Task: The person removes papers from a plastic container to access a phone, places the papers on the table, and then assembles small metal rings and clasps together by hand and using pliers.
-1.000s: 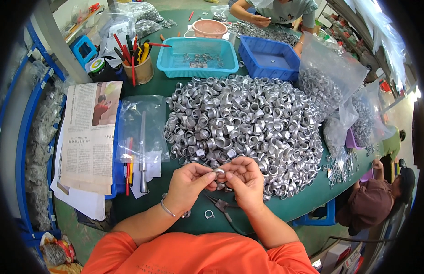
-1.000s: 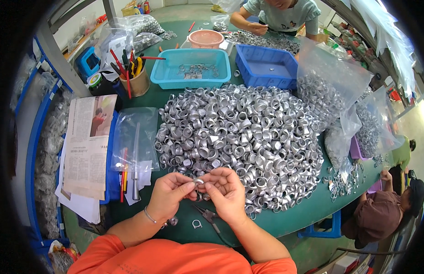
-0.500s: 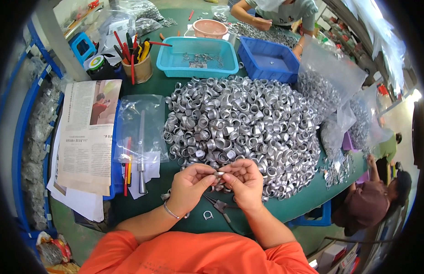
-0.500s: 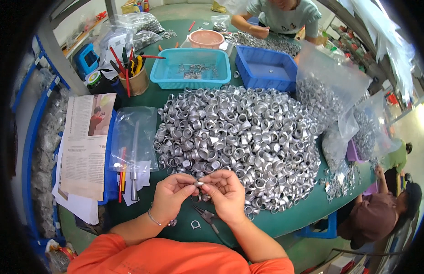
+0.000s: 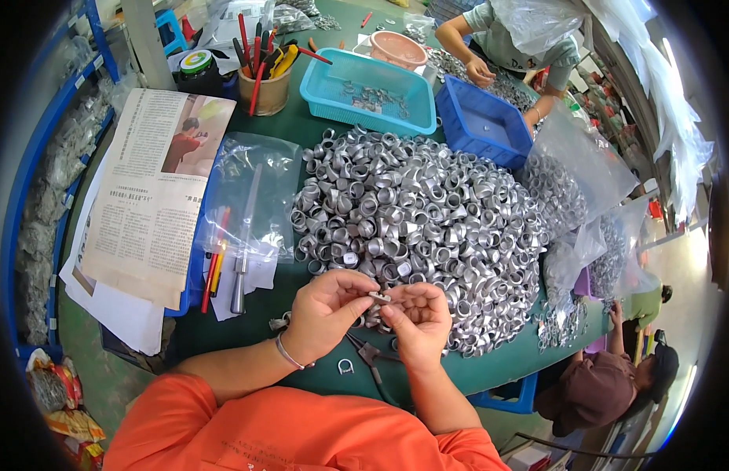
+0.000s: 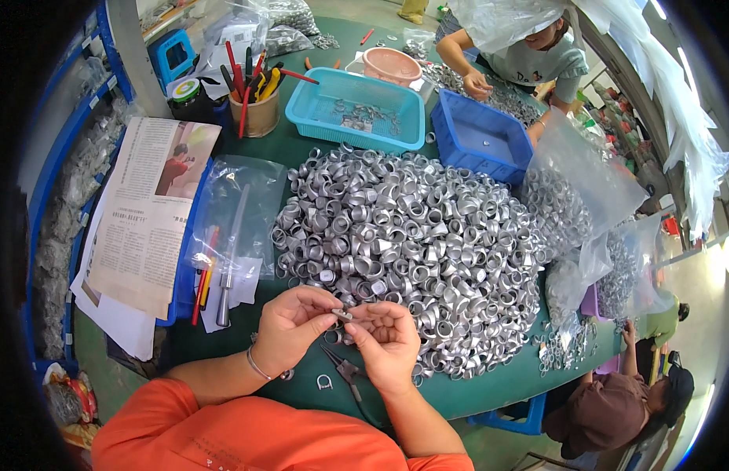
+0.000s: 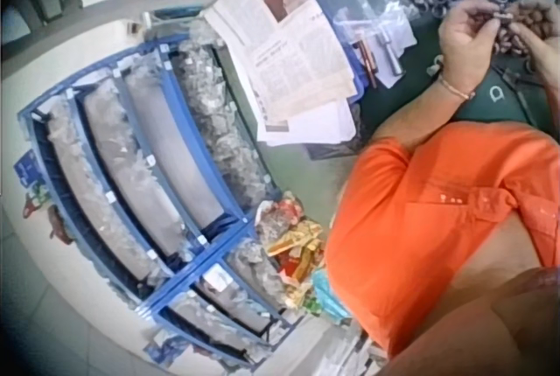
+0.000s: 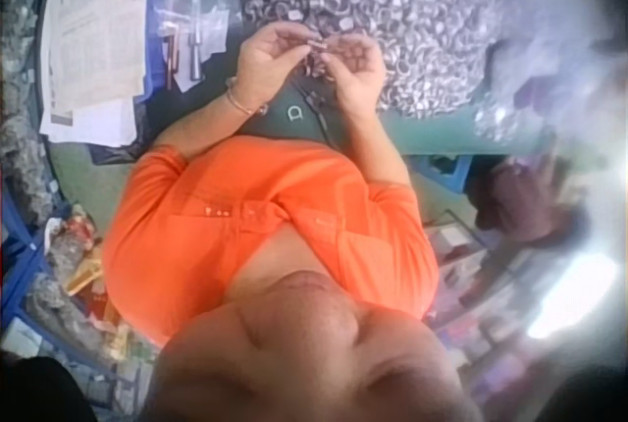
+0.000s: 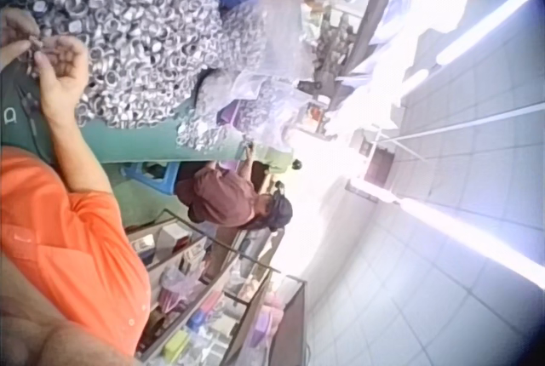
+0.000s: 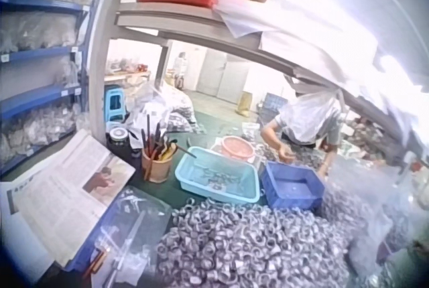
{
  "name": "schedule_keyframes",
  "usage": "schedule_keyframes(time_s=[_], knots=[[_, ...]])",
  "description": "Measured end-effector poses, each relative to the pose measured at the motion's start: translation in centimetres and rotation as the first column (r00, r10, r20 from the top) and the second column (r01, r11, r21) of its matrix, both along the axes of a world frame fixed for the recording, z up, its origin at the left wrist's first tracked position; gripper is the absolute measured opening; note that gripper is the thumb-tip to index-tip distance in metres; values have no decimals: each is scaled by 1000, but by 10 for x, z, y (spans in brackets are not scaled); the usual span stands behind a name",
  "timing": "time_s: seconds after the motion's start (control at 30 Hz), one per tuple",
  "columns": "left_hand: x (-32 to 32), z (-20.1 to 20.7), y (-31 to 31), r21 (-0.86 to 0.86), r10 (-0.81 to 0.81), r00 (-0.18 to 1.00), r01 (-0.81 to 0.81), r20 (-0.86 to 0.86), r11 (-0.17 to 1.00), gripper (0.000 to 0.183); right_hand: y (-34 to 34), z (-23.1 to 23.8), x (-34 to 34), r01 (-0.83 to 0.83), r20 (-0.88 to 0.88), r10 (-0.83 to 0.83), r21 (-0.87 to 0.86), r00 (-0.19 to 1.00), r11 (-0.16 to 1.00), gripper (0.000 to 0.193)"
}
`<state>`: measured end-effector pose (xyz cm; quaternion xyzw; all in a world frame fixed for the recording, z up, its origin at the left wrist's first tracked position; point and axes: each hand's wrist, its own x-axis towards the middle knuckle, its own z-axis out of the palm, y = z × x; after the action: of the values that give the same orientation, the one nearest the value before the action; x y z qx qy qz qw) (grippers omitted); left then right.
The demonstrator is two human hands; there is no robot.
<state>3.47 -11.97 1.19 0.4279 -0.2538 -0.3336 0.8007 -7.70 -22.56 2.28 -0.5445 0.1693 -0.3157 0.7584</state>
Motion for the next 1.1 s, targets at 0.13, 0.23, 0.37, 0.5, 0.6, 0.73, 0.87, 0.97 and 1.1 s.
schedule_keyframes(time_s=[0.13,0.23,0.37,0.5,0.6,0.73,0.87,0.97,1.1], knots=[[-3,2,-1,17,43,994,-45,101,999,22,2,-3,-2,60,0,-63,-275,998,960,38],[-4,-1,1,63,20,996,-26,81,998,20,3,-9,-1,110,70,-89,-397,994,911,40],[-2,1,3,87,-45,999,43,22,995,17,2,-11,-3,121,33,-122,-534,992,837,33],[2,-2,2,-12,-20,995,21,101,1000,13,-6,-1,0,58,-18,-117,-783,993,619,36],[1,2,1,-45,14,994,-9,107,999,13,2,-3,1,91,42,-82,-530,996,843,36],[2,2,2,-33,51,983,-46,176,998,13,3,-8,1,74,57,-54,-457,997,886,41],[1,2,2,-45,65,983,-58,171,997,16,7,-8,0,72,54,-55,-407,997,911,42],[0,0,2,-81,71,987,-59,146,995,20,7,-6,0,41,48,-24,-397,999,917,44],[-3,0,2,-73,68,987,-57,147,996,25,8,-8,0,79,107,-46,-325,993,943,37]])
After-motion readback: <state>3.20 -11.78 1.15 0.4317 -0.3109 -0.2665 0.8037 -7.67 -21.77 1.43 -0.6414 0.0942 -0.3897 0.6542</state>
